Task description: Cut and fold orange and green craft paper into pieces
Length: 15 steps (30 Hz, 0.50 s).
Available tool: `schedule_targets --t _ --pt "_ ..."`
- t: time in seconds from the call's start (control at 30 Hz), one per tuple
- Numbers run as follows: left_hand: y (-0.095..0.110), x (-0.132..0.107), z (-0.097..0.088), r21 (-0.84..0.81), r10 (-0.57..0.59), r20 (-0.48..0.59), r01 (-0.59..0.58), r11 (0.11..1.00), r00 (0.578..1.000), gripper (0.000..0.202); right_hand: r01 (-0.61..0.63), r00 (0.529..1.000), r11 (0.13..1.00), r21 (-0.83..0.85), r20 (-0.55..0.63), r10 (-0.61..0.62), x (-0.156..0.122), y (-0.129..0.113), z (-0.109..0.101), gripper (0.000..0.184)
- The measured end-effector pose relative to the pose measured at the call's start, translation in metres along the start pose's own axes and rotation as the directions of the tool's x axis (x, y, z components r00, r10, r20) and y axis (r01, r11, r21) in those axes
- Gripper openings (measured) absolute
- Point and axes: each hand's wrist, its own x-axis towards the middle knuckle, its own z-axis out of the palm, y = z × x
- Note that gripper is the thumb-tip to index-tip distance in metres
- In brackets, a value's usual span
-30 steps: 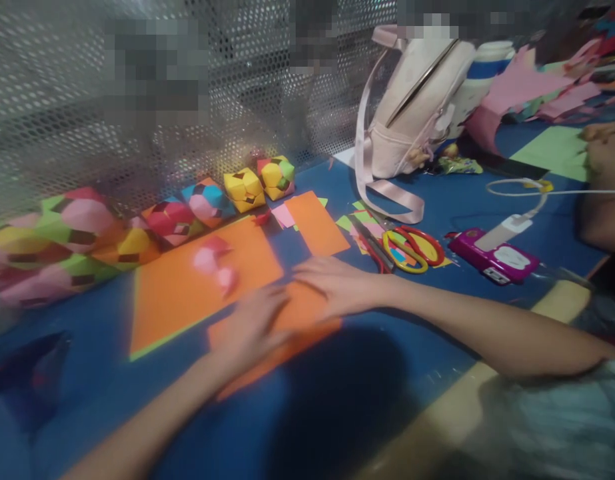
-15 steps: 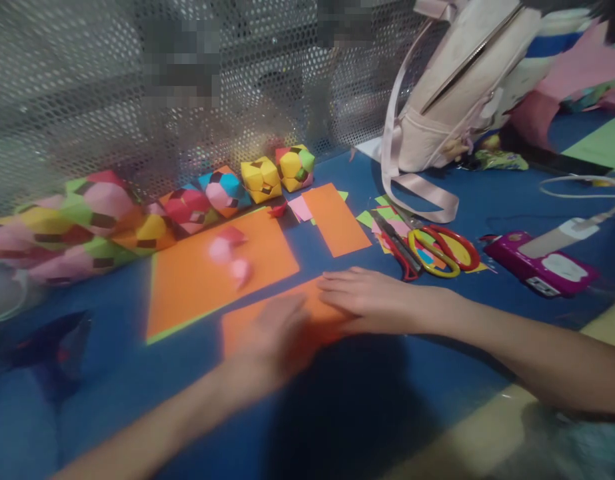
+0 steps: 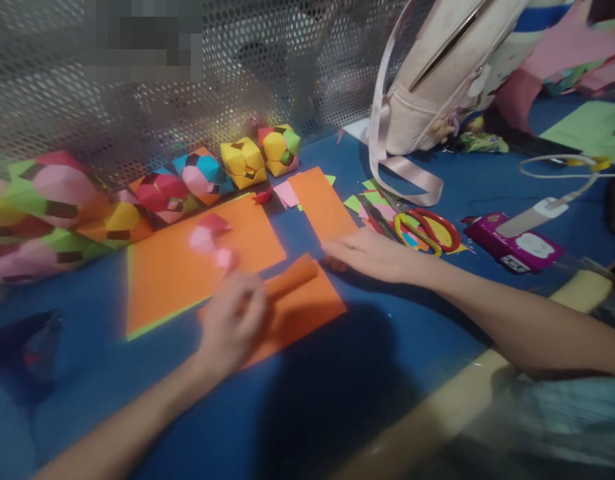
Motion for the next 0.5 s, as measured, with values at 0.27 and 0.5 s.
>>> schedule_targets --t 0.27,0.5 --pt "-0.004 0.003 -0.011 -0.049 -0.016 -0.135 0.010 0.999 0.991 0.016 0.326 0.945 0.868 -0.374 0.163 -0.284 0.002 0.009 0.027 0.077" --pt "-0.008 -0.002 -0.010 -0.074 -0.079 -0.155 0.069 0.995 0.985 0.015 0.361 0.912 0.869 -0.339 0.324 -0.253 -0.009 0.002 0.011 0.092"
